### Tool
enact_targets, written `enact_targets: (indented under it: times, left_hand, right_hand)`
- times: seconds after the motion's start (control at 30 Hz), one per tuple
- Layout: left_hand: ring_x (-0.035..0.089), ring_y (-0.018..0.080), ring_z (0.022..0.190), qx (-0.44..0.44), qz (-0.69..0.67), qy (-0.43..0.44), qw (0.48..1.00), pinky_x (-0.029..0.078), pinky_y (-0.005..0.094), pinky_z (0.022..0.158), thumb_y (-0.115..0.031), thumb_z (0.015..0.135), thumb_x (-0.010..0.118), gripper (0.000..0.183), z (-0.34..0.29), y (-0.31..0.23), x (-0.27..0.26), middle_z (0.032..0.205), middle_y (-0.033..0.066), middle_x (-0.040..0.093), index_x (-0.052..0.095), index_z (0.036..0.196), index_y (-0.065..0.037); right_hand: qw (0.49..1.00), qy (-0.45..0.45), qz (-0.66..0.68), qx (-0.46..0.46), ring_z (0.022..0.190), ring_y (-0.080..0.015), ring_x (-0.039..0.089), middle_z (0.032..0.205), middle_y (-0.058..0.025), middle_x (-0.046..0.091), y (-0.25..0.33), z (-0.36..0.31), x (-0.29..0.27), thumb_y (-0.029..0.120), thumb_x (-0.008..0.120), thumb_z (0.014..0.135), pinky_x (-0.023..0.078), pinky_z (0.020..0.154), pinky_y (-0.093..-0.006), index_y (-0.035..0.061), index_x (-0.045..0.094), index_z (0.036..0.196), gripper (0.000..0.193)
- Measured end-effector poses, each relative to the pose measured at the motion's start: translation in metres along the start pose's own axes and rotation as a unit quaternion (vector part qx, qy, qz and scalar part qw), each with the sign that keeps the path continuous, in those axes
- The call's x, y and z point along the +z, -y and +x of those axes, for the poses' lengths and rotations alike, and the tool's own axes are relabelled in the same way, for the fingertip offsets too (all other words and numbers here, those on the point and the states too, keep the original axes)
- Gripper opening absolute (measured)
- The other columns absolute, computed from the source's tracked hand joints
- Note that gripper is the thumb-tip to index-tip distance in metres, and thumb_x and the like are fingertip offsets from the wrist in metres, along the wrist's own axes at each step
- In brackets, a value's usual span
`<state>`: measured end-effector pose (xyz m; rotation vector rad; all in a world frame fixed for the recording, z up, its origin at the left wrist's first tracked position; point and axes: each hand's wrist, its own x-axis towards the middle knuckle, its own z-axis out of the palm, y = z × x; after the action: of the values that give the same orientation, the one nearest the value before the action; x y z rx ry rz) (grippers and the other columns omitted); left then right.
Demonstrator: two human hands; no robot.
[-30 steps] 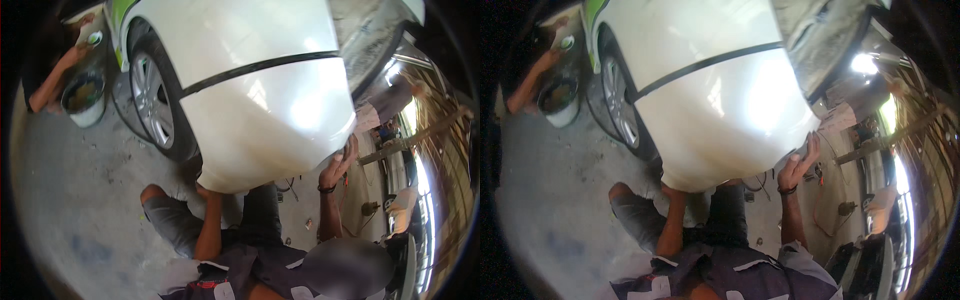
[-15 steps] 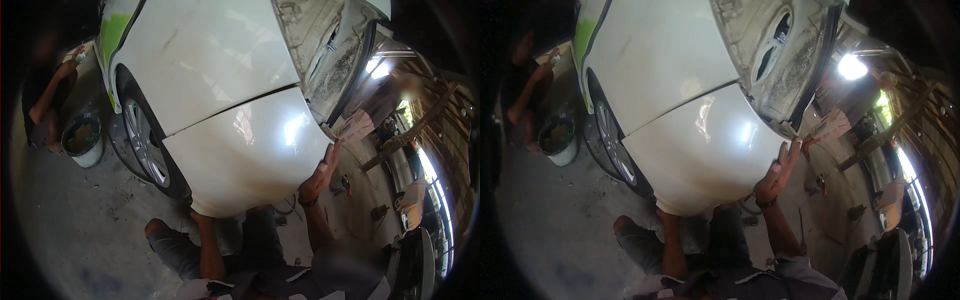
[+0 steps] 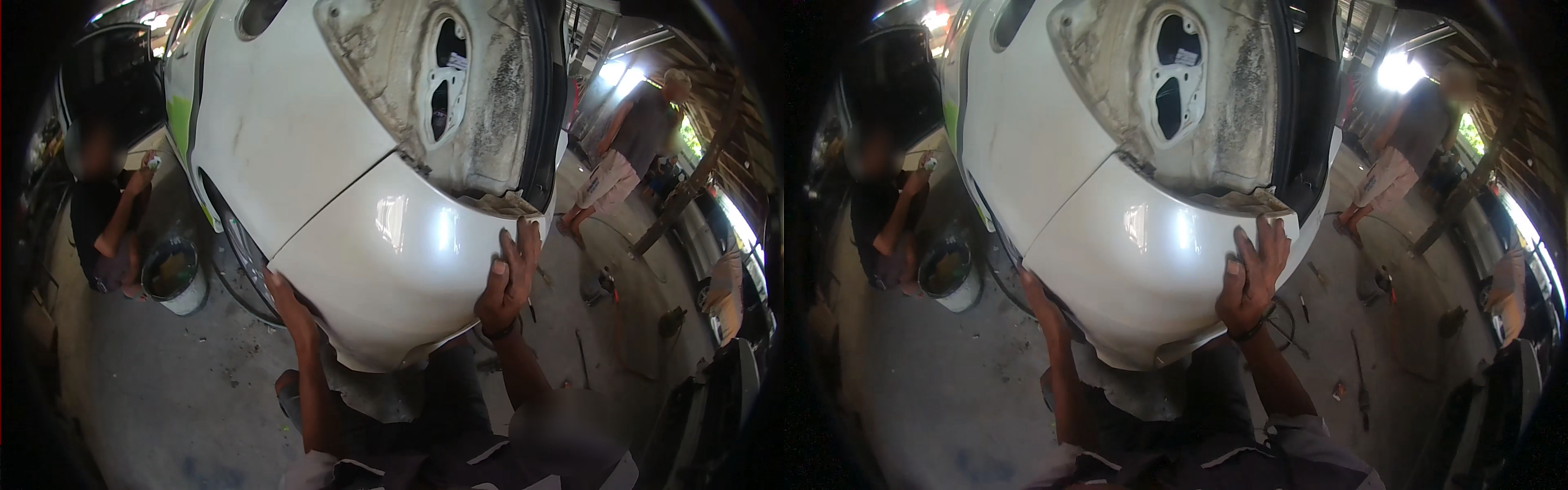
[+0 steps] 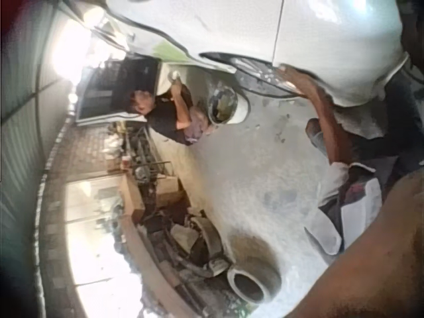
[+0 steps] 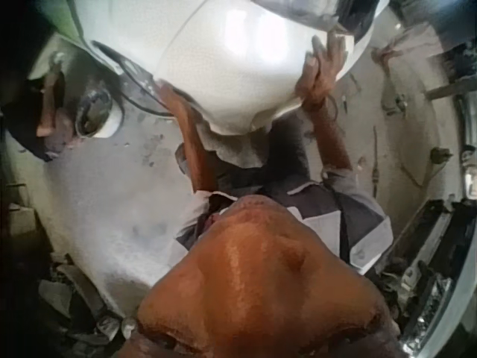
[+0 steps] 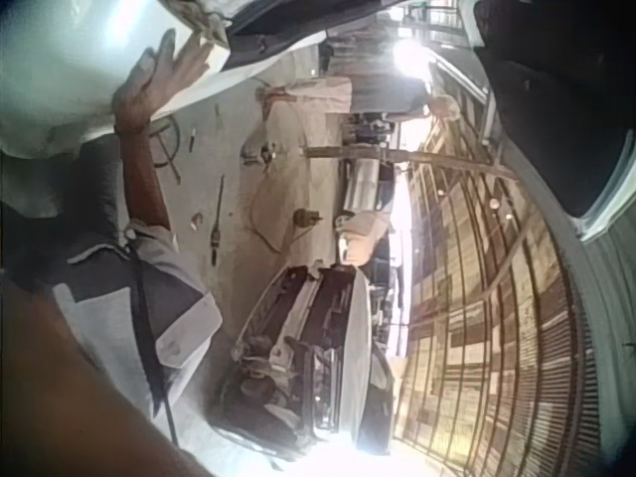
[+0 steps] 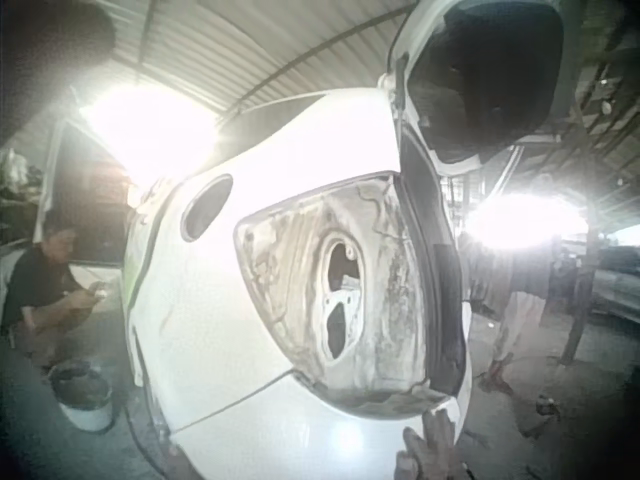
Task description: Adjusting and repairing the rear bumper assembly of a white car using hand tools.
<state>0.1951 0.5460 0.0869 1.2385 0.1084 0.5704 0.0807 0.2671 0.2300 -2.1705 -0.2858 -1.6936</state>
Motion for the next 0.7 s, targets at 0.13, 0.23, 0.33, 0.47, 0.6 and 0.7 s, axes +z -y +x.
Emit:
enact_targets:
  times: [0.13,0.23,0.33,0.47,0.6,0.7]
  left_hand:
    - [0.024,0.0369,0.154,0.013,0.073,0.040,0.996,0.019,0.0424,0.125,-0.055,0.109,0.035,0.083,0.014,-0.065,0.019,0.166,0.0277,0.023,0.020,0.159,0.009]
    - [0.023,0.0380,0.154,0.033,0.110,0.015,0.993,0.017,0.0436,0.125,-0.054,0.109,0.034,0.082,0.009,-0.075,0.033,0.166,0.0282,0.022,0.018,0.159,0.009]
    - [0.020,0.0390,0.155,0.096,0.113,-0.007,0.989,0.016,0.0454,0.126,-0.054,0.109,0.034,0.083,0.014,-0.071,0.045,0.167,0.0284,0.020,0.017,0.159,0.009]
    - [0.007,0.0452,0.156,0.161,0.199,0.028,0.966,0.007,0.0523,0.126,-0.049,0.110,0.029,0.078,0.017,-0.079,0.041,0.167,0.0299,0.015,0.015,0.160,0.009]
    - [-0.002,0.0534,0.154,0.291,0.309,0.103,0.900,0.000,0.0594,0.124,-0.044,0.111,0.026,0.073,0.030,-0.136,0.065,0.167,0.0326,0.011,0.012,0.160,0.009]
    - [0.000,0.0543,0.154,0.431,0.298,0.118,0.843,0.002,0.0592,0.125,-0.041,0.110,0.034,0.074,0.045,-0.189,0.128,0.165,0.0357,0.011,0.013,0.159,0.010]
  right_hand:
    - [1.000,-0.006,0.010,0.007,0.146,-0.0487,0.037,0.147,-0.0264,0.054,0.000,0.001,-0.002,0.025,0.054,0.102,0.016,0.120,-0.0654,0.0005,0.070,0.125,0.038]
    - [1.000,0.003,0.019,0.016,0.146,-0.0496,0.037,0.147,-0.0253,0.054,-0.002,0.003,-0.004,0.031,0.056,0.101,0.014,0.119,-0.0685,0.0046,0.073,0.122,0.037]
    - [1.000,0.000,0.007,0.024,0.147,-0.0487,0.036,0.148,-0.0237,0.054,-0.004,0.007,-0.003,0.031,0.058,0.100,0.012,0.118,-0.0696,0.0077,0.075,0.121,0.035]
    - [0.999,0.018,0.009,0.041,0.148,-0.0467,0.035,0.150,-0.0218,0.053,-0.001,0.007,-0.004,0.026,0.059,0.098,0.009,0.119,-0.0688,0.0080,0.074,0.124,0.034]
    - [0.999,0.012,0.013,0.033,0.148,-0.0461,0.035,0.149,-0.0211,0.054,-0.001,0.007,-0.004,0.022,0.060,0.096,0.009,0.120,-0.0686,0.0083,0.072,0.126,0.035]
    - [0.999,0.011,0.016,0.029,0.148,-0.0461,0.035,0.149,-0.0209,0.054,-0.003,0.007,-0.004,0.022,0.060,0.096,0.009,0.120,-0.0683,0.0091,0.073,0.126,0.035]
